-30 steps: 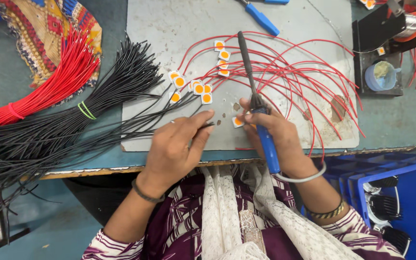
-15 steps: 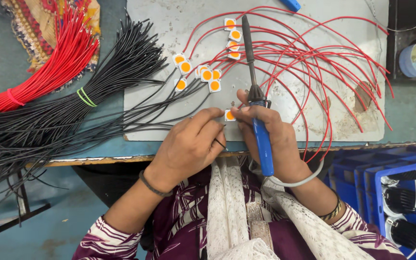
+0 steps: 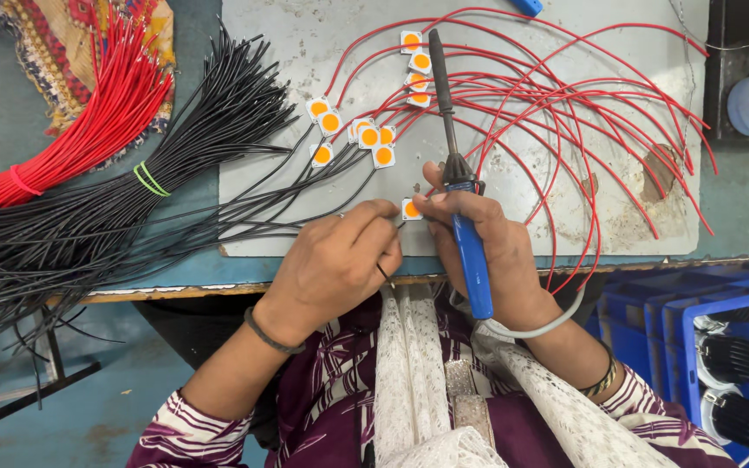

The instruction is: The person solders black and red wires onto small LED chip modules at a workbench. They hold a wire against an LED pad with one hand, apply a blue-handled soldering iron with the other, then set the finished LED aside and reach for the next wire, repeating the cycle.

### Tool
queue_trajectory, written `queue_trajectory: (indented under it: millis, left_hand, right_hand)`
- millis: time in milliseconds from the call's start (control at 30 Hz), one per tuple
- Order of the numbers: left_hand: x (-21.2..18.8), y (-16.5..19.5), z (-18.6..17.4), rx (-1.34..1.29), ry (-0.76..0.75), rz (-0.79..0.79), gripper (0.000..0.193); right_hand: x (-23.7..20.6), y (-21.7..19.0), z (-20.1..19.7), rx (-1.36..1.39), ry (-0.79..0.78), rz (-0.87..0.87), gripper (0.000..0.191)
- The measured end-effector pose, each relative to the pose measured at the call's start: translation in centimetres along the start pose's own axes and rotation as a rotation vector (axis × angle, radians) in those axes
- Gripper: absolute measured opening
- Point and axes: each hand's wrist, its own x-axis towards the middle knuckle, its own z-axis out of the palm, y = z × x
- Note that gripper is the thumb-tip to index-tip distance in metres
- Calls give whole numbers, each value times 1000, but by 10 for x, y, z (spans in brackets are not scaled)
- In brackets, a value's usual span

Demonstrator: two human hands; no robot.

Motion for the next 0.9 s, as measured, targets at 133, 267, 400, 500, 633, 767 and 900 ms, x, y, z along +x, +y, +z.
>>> queue_trajectory:
  millis: [133, 267, 400, 500, 633, 767, 900]
  left_hand:
    - [1, 0, 0, 67, -58, 16, 13]
    - [4, -2, 2, 68, -66, -14, 15]
    - [4, -3, 4, 118, -89, -28, 12]
    - [4, -4, 7, 130, -73, -14, 11]
    - [3, -4, 9, 111, -53, 8, 10]
    - [2, -5, 9, 100, -54, 0, 10]
    - [2, -5, 9, 107, -63, -14, 11]
  right_hand:
    - [-4, 3, -1, 8, -6, 5, 47]
    - [-9, 12, 3, 26, -16, -40, 42]
    - [-18, 19, -2, 596, 78, 107, 35]
    - [-30, 21, -26, 570, 195, 98, 38]
    - [-42, 28, -63, 425, 423, 37, 49]
    - [-49, 35, -86, 432, 564, -49, 37]
    - [-50, 35, -92, 473, 434, 95, 29]
